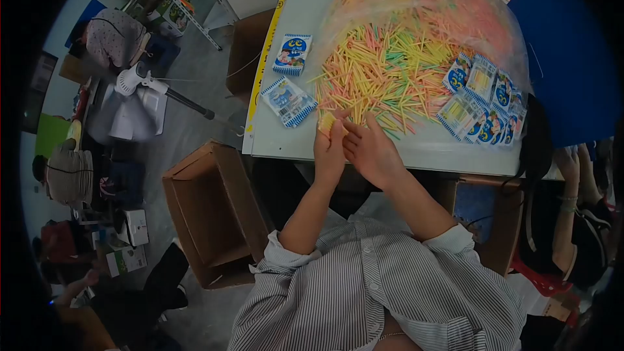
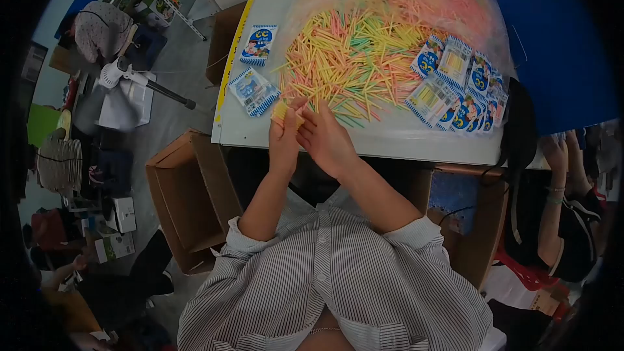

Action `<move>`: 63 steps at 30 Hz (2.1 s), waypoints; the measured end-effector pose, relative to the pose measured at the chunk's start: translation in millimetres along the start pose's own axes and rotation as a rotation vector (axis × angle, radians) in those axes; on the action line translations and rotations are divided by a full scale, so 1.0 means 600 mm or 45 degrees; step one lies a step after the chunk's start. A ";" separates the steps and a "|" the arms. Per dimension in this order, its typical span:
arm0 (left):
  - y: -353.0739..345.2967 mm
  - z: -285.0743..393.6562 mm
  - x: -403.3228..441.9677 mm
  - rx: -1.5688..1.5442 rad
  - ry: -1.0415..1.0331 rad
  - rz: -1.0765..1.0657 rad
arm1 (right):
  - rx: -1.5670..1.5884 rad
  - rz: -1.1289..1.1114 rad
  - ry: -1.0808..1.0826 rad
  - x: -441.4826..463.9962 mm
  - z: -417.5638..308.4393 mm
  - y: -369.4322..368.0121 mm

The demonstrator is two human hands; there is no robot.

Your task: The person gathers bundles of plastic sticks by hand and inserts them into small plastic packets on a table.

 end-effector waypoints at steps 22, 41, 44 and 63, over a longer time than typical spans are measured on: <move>-0.023 -0.067 -0.097 -0.566 0.954 -0.349 | -1.211 -0.151 0.203 -0.001 -0.054 0.035; -0.001 -0.077 -0.091 -0.533 0.812 -0.229 | -1.074 -0.164 0.368 -0.009 -0.046 0.026; -0.005 -0.074 -0.097 -0.566 0.779 -0.274 | -1.123 -0.145 0.418 -0.013 -0.045 0.027; -0.013 -0.071 -0.106 -0.582 0.797 -0.327 | -1.223 -0.087 0.438 -0.027 -0.045 0.026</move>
Point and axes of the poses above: each hand's wrist, its own x-axis towards the middle knuckle, its own y-axis out of the back of the hand, z = x × y, the point moved 8 cm from there along x, towards the middle knuckle, and after that the axes turned 4 degrees about y, right-handed, at the moved point
